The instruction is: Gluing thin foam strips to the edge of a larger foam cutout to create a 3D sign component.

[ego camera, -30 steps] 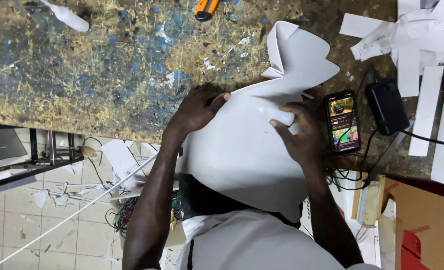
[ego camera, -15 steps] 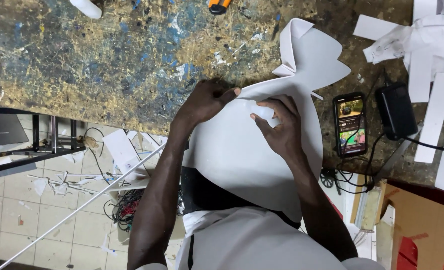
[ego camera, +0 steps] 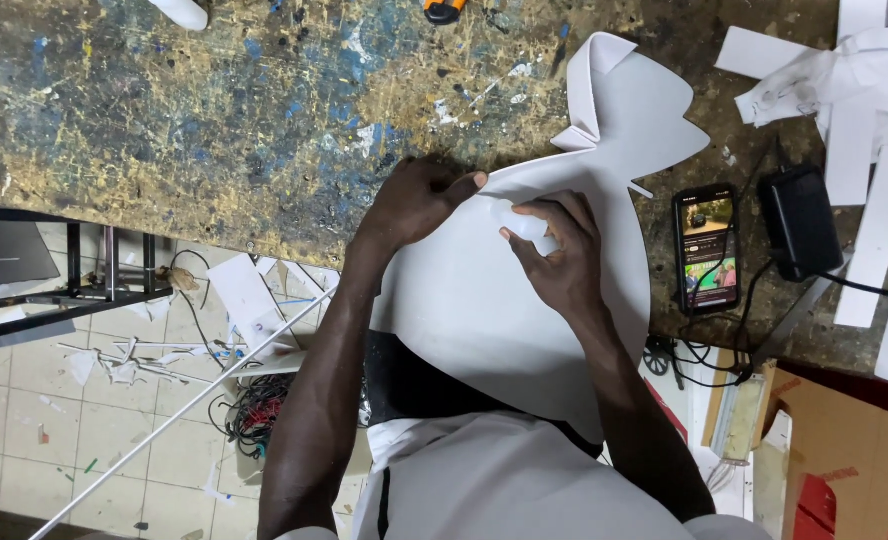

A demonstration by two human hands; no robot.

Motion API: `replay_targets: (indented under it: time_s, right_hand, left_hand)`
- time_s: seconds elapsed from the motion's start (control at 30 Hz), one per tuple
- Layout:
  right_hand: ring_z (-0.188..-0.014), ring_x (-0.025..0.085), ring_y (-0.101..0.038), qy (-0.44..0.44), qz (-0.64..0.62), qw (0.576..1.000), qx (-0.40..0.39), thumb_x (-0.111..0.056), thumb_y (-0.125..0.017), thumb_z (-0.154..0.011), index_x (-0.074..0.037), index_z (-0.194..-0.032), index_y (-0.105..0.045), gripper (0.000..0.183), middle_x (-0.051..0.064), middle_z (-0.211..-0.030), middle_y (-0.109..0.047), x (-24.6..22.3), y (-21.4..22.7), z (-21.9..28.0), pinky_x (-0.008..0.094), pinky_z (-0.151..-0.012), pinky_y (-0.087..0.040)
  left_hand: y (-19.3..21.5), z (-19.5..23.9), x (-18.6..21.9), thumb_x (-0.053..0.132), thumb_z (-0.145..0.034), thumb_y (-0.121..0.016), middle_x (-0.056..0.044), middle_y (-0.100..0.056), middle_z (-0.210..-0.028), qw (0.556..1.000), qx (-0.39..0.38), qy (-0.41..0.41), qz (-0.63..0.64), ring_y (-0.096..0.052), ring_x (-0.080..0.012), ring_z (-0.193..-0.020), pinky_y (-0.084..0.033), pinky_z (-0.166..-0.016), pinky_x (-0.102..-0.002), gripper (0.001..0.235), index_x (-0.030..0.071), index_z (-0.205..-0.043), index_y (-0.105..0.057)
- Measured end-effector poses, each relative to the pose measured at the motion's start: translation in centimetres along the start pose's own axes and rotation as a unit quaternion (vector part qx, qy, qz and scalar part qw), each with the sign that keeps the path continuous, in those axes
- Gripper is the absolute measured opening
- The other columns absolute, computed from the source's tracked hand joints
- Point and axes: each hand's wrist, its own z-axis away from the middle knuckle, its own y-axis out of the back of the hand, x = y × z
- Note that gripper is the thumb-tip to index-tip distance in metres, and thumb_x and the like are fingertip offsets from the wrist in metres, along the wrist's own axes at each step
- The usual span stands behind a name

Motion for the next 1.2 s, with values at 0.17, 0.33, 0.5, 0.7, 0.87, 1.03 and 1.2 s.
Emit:
replay_targets:
  time_s: [0.17,0.33,0.5,0.7,0.87,1.03,1.2]
  right_hand:
    - [-0.090,0.024,-0.065,0.015,0.011,1.000,0.008,-0.012,-0.096,-0.098,-0.008,-0.119,-0.084,0.025,0.005,-0.096,-0.062,0.3,0.1,0.2,0.041,-0.094,-0.051]
    - [-0.095,0.028,-0.072,0.027,0.011,1.000,0.004,-0.016,-0.095,-0.099,-0.008,-0.120,-0.084,0.025,0.007,-0.101,-0.069,0.0,-0.4,0.5,0.041,-0.094,-0.054]
    - [-0.093,0.029,-0.071,0.035,0.014,0.999,0.028,-0.014,-0.094,-0.101,-0.007,-0.118,-0.082,0.022,0.008,-0.099,-0.068,1.5,0.2,0.6,0.042,-0.093,-0.055]
    - [-0.093,0.028,-0.070,0.008,0.015,0.998,0.052,-0.006,-0.094,-0.099,-0.005,-0.118,-0.081,0.024,0.007,-0.099,-0.066,0.4,1.3,0.5,0.040,-0.091,-0.055]
    - [-0.092,0.028,-0.070,0.030,0.013,0.999,0.040,-0.009,-0.095,-0.097,-0.006,-0.116,-0.082,0.023,0.007,-0.099,-0.066,0.4,0.0,0.8,0.040,-0.089,-0.055]
    - [-0.093,0.030,-0.070,0.019,0.015,0.999,0.045,-0.008,-0.096,-0.096,-0.006,-0.114,-0.083,0.022,0.009,-0.099,-0.068,0.8,0.1,0.9,0.042,-0.090,-0.056]
    - [-0.097,0.029,-0.071,-0.026,0.019,0.997,0.074,-0.011,-0.096,-0.099,-0.005,-0.117,-0.082,0.024,0.010,-0.099,-0.066,1.5,2.2,0.6,0.044,-0.094,-0.056]
  left_hand:
    - [0.6,0.6,0.0,0.088,-0.101,-0.053,-0.020,-0.079,-0.122,1.000,0.006,0.014,-0.001,-0.060,-0.0526,-0.142,-0.044,-0.127,-0.064,0.082,0.013,-0.099,-0.088]
    - [0.4,0.6,0.1,0.084,-0.104,-0.055,-0.019,-0.079,-0.112,1.000,0.005,0.008,0.003,-0.065,-0.0498,-0.133,-0.049,-0.122,-0.063,0.079,0.012,-0.096,-0.087]
    - [0.3,0.3,0.2,0.091,-0.100,-0.051,-0.018,-0.079,-0.109,1.000,0.004,0.006,-0.012,-0.067,-0.0468,-0.130,-0.051,-0.120,-0.061,0.085,0.014,-0.088,-0.085]
    - [0.2,0.3,0.1,0.090,-0.099,-0.054,-0.016,-0.079,-0.109,1.000,0.006,0.023,-0.012,-0.068,-0.0427,-0.128,-0.052,-0.118,-0.059,0.083,0.014,-0.099,-0.088]
    - [0.8,0.9,0.9,0.088,-0.099,-0.055,-0.017,-0.079,-0.111,1.000,0.005,0.028,-0.005,-0.067,-0.0438,-0.128,-0.052,-0.118,-0.060,0.082,0.013,-0.102,-0.088]
    - [1.2,1.3,1.1,0.086,-0.100,-0.056,-0.017,-0.079,-0.111,1.000,0.001,0.031,-0.003,-0.069,-0.0447,-0.125,-0.053,-0.116,-0.060,0.082,0.011,-0.103,-0.089]
    - [1.0,1.1,0.4,0.084,-0.101,-0.060,-0.016,-0.081,-0.108,0.999,-0.003,0.037,0.002,-0.072,-0.0441,-0.123,-0.055,-0.114,-0.060,0.078,0.012,-0.104,-0.089]
